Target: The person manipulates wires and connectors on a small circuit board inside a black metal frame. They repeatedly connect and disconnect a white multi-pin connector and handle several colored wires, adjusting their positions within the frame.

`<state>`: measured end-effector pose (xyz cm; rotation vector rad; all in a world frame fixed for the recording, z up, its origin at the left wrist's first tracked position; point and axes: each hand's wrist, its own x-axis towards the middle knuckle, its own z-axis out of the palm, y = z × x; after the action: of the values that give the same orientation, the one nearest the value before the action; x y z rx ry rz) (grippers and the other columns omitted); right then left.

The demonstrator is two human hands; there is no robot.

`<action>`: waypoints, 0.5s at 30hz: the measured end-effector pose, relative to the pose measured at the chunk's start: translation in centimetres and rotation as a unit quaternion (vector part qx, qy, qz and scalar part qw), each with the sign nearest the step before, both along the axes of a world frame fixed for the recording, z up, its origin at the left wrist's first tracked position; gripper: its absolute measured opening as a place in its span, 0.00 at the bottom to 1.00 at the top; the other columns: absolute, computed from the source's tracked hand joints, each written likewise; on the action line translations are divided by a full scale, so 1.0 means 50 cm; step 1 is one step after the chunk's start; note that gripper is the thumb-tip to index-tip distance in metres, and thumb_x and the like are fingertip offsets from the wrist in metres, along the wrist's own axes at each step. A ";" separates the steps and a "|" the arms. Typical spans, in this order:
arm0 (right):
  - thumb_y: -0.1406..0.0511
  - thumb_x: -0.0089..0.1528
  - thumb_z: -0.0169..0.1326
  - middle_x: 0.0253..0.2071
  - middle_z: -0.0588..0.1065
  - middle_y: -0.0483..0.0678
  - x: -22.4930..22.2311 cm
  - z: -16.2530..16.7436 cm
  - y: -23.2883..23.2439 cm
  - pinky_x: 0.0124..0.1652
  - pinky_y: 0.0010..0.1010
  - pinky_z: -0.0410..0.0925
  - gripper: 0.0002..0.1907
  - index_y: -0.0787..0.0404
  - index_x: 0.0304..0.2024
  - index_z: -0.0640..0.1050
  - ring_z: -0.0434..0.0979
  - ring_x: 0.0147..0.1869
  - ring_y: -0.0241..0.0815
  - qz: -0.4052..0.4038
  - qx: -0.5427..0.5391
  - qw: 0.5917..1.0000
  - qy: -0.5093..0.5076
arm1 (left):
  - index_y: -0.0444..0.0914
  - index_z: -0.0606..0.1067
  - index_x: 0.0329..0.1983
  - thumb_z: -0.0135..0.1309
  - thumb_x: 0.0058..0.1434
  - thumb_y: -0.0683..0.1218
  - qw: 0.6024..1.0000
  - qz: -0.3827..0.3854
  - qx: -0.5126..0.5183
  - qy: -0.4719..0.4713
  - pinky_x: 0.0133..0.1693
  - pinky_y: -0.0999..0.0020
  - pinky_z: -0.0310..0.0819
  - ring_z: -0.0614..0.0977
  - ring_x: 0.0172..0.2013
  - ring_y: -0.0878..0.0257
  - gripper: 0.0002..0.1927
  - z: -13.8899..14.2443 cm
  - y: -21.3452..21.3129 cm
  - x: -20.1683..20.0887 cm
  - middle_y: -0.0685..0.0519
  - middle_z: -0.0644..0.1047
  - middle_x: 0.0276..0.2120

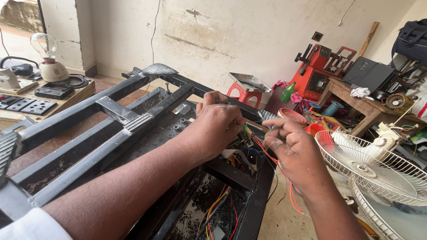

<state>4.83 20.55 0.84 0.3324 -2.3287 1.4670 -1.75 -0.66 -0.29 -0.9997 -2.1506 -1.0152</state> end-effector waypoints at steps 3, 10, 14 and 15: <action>0.74 0.61 0.55 0.40 0.78 0.43 0.008 0.003 0.005 0.49 0.23 0.69 0.16 0.62 0.51 0.80 0.76 0.47 0.31 -0.041 0.072 0.996 -0.028 | 0.39 0.80 0.36 0.59 0.57 0.44 1.000 0.000 -0.020 0.002 0.58 0.43 0.58 0.66 0.59 0.44 0.05 0.001 0.001 -0.004 0.50 0.82 0.37; 0.68 0.58 0.64 0.41 0.83 0.44 0.017 0.001 -0.017 0.48 0.27 0.72 0.16 0.61 0.49 0.82 0.81 0.45 0.34 -0.064 0.189 0.980 0.024 | 0.40 0.79 0.34 0.58 0.59 0.46 0.997 -0.012 -0.012 0.077 0.59 0.42 0.59 0.66 0.61 0.42 0.04 0.008 0.007 0.007 0.51 0.83 0.37; 0.68 0.55 0.64 0.39 0.83 0.47 0.022 0.005 -0.029 0.43 0.29 0.75 0.18 0.62 0.49 0.82 0.84 0.41 0.36 -0.084 0.232 0.966 0.082 | 0.41 0.79 0.34 0.57 0.60 0.46 0.998 -0.017 -0.030 0.050 0.58 0.44 0.60 0.66 0.59 0.42 0.04 0.011 0.013 0.020 0.52 0.83 0.40; 0.69 0.56 0.64 0.39 0.84 0.47 0.023 0.006 -0.032 0.42 0.29 0.75 0.16 0.63 0.47 0.83 0.85 0.40 0.37 -0.084 0.246 0.960 0.109 | 0.41 0.79 0.34 0.56 0.61 0.46 0.999 -0.018 -0.040 0.021 0.59 0.46 0.61 0.68 0.58 0.44 0.05 0.012 0.012 0.022 0.53 0.83 0.40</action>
<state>6.00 18.96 1.12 0.3899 -2.4378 0.7181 -0.65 -0.06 0.30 -1.0914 -2.1616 -0.9222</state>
